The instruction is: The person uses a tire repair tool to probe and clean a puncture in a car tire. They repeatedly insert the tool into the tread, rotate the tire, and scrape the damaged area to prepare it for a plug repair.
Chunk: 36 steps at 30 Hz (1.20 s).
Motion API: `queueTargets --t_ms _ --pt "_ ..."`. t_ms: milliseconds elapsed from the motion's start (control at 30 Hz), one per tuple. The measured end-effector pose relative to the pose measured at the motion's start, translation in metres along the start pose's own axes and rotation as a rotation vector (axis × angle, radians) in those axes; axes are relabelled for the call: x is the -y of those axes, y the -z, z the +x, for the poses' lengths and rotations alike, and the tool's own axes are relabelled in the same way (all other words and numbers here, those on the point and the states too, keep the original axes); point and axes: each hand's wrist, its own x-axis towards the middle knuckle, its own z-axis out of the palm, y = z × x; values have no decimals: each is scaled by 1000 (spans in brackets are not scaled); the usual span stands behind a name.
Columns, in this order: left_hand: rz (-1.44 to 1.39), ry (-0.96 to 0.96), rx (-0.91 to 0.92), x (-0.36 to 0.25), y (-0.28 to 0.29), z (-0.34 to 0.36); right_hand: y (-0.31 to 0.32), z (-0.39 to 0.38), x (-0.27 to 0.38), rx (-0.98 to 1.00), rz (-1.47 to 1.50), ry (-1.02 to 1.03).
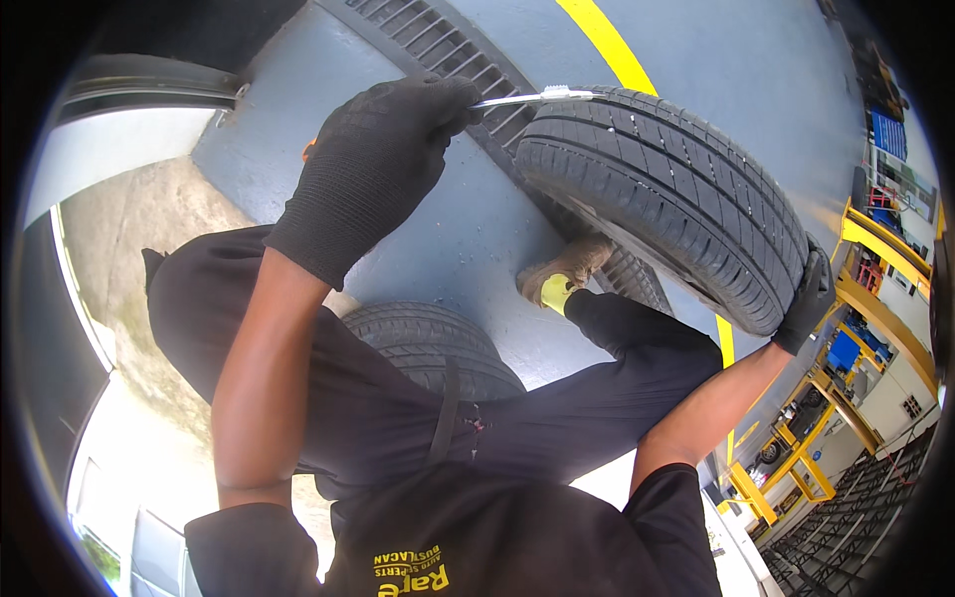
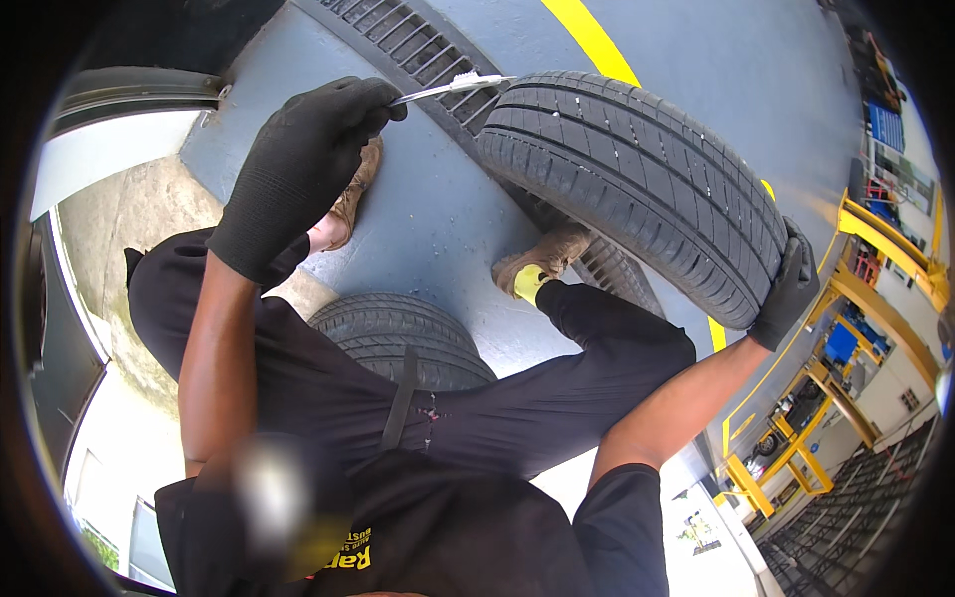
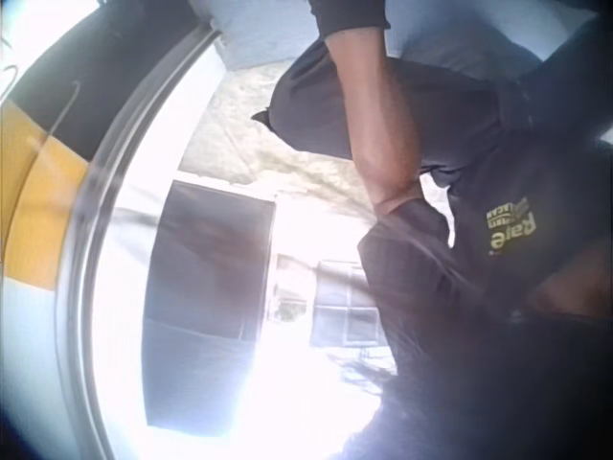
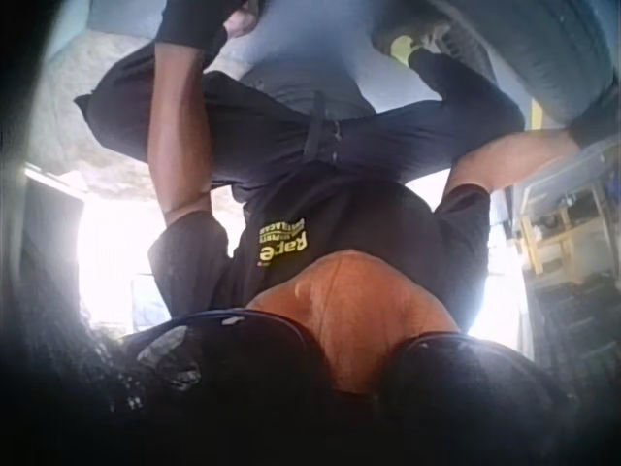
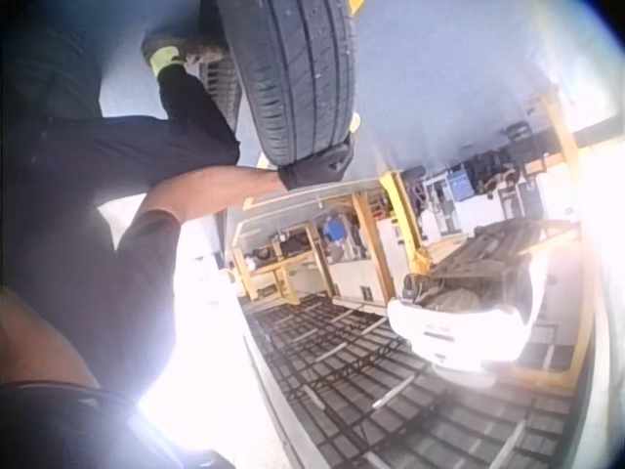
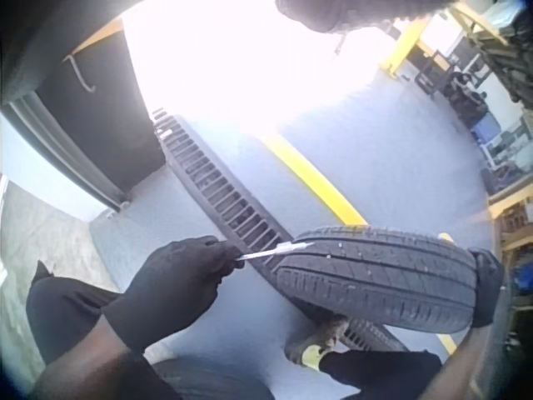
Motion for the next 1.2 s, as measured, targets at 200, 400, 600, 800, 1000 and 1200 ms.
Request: queueTargets --t_ms 200,400,600,800,1000,1200 --pt "-72 -192 -35 -14 -30 13 -47 7 94 24 -304 15" --pt "-207 -216 106 -45 -47 18 -72 16 125 115 -272 193" --pt "-381 -251 181 -69 -58 36 -60 1 122 74 -246 199" --pt "-330 -396 50 -101 -80 32 -45 1 81 27 -292 301" --pt "-274 -439 52 -101 -98 43 -32 7 66 68 -284 355" --pt "-138 -399 125 -86 -98 46 -17 16 36 101 -72 171"
